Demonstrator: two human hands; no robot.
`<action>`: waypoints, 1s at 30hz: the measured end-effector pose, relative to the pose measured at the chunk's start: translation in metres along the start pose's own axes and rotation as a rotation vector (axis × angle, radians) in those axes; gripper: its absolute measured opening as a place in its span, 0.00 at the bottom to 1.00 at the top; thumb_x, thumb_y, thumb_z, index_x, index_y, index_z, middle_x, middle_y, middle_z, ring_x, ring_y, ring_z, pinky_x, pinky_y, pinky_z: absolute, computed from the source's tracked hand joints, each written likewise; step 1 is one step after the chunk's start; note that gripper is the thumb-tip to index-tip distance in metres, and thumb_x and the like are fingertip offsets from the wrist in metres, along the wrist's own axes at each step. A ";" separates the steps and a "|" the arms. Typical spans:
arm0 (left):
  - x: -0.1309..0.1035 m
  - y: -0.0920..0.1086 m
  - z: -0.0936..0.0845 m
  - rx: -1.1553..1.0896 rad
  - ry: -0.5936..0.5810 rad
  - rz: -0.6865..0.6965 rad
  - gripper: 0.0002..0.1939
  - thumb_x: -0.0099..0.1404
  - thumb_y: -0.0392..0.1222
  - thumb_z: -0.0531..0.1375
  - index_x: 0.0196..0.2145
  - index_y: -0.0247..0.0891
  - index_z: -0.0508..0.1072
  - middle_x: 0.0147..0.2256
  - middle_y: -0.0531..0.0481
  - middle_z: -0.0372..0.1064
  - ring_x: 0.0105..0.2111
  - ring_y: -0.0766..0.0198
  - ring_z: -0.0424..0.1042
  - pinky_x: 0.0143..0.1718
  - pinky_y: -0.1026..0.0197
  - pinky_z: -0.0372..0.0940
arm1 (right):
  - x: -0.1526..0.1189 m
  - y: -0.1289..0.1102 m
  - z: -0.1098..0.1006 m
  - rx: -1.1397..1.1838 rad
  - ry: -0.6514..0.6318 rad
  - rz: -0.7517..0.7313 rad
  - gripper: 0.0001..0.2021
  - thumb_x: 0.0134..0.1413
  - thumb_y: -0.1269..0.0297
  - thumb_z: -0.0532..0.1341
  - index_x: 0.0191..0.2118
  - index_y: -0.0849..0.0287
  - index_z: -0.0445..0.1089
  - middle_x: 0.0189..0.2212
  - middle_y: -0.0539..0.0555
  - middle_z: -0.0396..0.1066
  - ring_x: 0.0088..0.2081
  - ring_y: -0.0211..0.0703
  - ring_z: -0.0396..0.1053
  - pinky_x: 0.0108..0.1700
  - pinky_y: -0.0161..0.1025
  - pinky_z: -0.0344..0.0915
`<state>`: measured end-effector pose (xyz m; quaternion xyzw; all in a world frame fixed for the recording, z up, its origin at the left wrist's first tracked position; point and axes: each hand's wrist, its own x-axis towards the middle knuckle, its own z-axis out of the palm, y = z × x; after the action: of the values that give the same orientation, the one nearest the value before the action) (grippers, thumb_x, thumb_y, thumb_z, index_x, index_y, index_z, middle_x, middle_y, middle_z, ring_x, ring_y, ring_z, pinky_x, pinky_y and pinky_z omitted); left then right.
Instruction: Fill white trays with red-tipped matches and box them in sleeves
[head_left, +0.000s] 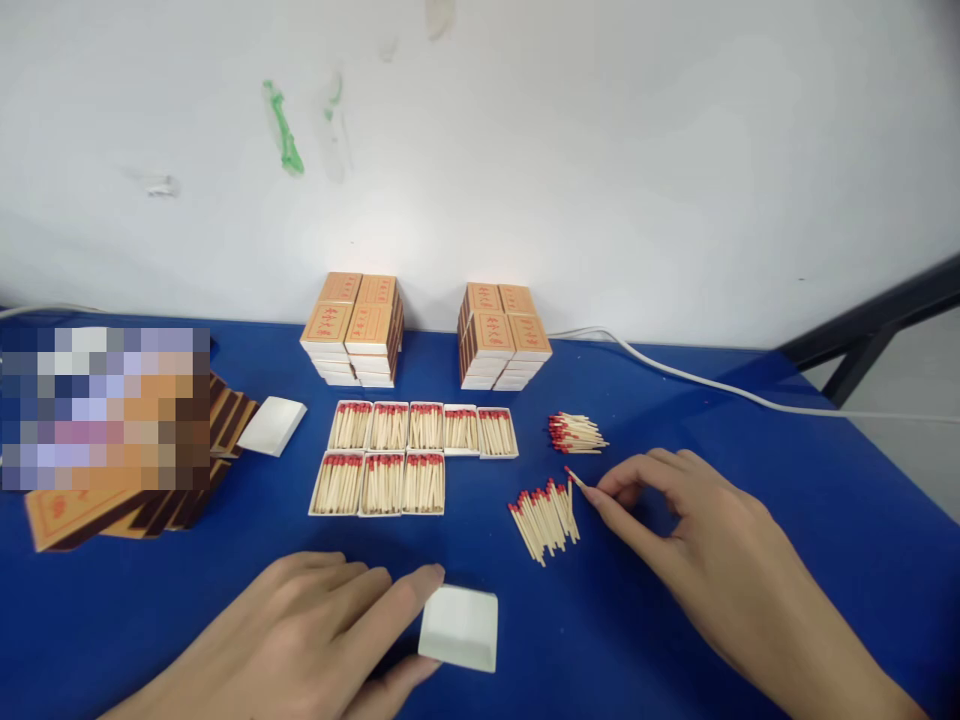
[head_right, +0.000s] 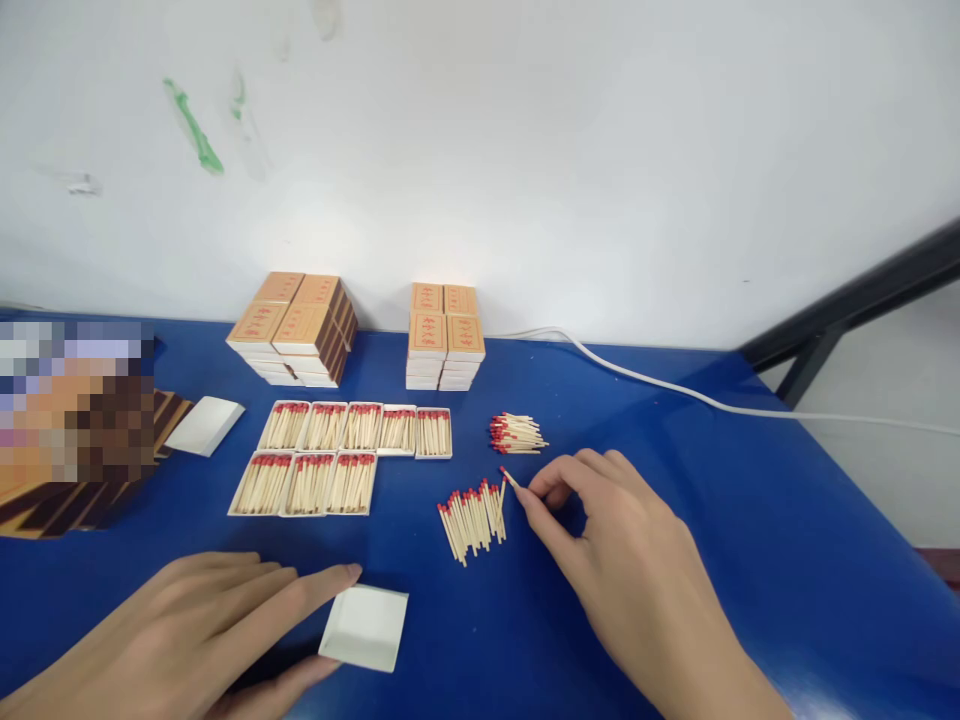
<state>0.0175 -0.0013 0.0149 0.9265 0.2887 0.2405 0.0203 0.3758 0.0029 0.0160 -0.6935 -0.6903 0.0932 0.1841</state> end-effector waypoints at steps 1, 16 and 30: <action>0.000 0.000 0.000 -0.002 -0.006 0.000 0.20 0.96 0.48 0.46 0.61 0.38 0.76 0.37 0.57 0.87 0.29 0.64 0.87 0.29 0.52 0.76 | 0.000 -0.002 -0.001 0.017 -0.017 0.008 0.36 0.74 0.18 0.55 0.38 0.44 0.82 0.35 0.53 0.80 0.36 0.54 0.77 0.33 0.48 0.70; 0.000 0.001 0.001 -0.003 -0.027 -0.002 0.21 0.96 0.48 0.46 0.61 0.39 0.76 0.36 0.59 0.86 0.29 0.64 0.87 0.30 0.53 0.77 | -0.001 -0.002 -0.003 0.123 -0.001 -0.056 0.22 0.79 0.34 0.64 0.44 0.43 0.85 0.36 0.50 0.81 0.35 0.49 0.75 0.35 0.46 0.70; -0.001 0.001 0.000 0.015 -0.026 -0.001 0.21 0.96 0.48 0.45 0.60 0.39 0.76 0.35 0.58 0.85 0.28 0.64 0.86 0.30 0.53 0.77 | 0.004 0.008 0.010 -0.030 0.145 -0.124 0.23 0.85 0.35 0.57 0.52 0.42 0.85 0.40 0.52 0.80 0.43 0.54 0.76 0.40 0.48 0.70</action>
<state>0.0176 -0.0025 0.0150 0.9296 0.2905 0.2260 0.0172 0.3795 0.0086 0.0042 -0.6571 -0.7180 0.0211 0.2286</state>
